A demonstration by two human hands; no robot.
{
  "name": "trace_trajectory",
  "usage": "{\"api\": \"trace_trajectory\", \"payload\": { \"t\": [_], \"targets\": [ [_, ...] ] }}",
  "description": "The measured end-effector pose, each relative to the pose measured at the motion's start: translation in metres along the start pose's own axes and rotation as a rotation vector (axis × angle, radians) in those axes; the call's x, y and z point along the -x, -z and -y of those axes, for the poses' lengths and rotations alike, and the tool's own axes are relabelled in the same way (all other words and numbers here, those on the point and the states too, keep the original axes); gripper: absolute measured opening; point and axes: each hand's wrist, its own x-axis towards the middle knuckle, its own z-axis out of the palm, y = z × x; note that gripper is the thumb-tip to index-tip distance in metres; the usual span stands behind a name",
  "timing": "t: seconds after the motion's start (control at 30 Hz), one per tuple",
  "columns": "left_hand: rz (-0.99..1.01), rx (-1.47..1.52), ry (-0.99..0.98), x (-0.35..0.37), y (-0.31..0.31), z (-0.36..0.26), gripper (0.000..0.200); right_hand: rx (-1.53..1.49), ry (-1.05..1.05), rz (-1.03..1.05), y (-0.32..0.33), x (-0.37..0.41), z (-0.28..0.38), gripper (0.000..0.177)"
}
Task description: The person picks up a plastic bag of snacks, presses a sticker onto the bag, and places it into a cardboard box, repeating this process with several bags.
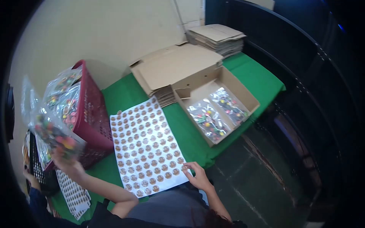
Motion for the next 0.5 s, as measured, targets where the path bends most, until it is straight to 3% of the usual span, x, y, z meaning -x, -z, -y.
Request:
{"api": "trace_trajectory", "payload": {
  "t": [0.03,0.07,0.1,0.13,0.2,0.27,0.37,0.4,0.43,0.47,0.5],
  "targets": [
    [-0.051,0.085,-0.028,0.000,-0.017,-0.010,0.056,0.005,0.001,-0.030,0.006,0.005,-0.002,0.026],
    [0.254,-0.013,-0.051,0.020,-0.068,-0.035,0.060,-0.199,-0.059,-0.096,0.013,0.009,-0.005,0.025],
    [0.507,0.111,0.135,0.047,-0.070,-0.016,0.074,-0.407,-0.113,-0.159,0.020,0.014,-0.008,0.025],
    [0.560,0.135,0.592,0.085,-0.075,-0.007,0.065,-0.553,-0.087,-0.187,0.033,0.018,0.001,0.026],
    [0.746,0.317,0.803,0.141,-0.115,-0.022,0.061,-0.848,-0.024,-0.207,0.061,0.030,0.013,0.033],
    [0.904,0.286,0.919,0.189,-0.127,-0.027,0.060,-0.975,0.057,-0.216,0.084,0.043,0.018,0.049],
    [1.011,0.396,0.920,0.245,-0.145,-0.052,0.055,-0.977,0.017,-0.308,0.115,0.075,0.027,0.049],
    [1.017,0.414,0.927,0.261,-0.146,-0.055,0.055,-0.797,-0.039,-0.433,0.121,0.086,0.023,0.049],
    [1.217,0.263,0.662,0.277,-0.146,-0.050,0.053,-0.613,-0.083,-0.549,0.130,0.096,0.021,0.050],
    [1.385,0.104,0.375,0.289,-0.151,-0.050,0.051,-0.643,-0.159,-0.608,0.138,0.109,0.017,0.051],
    [1.444,0.029,0.546,0.284,-0.160,-0.079,0.051,-0.646,-0.164,-0.600,0.144,0.123,0.013,0.048]
  ]
}}
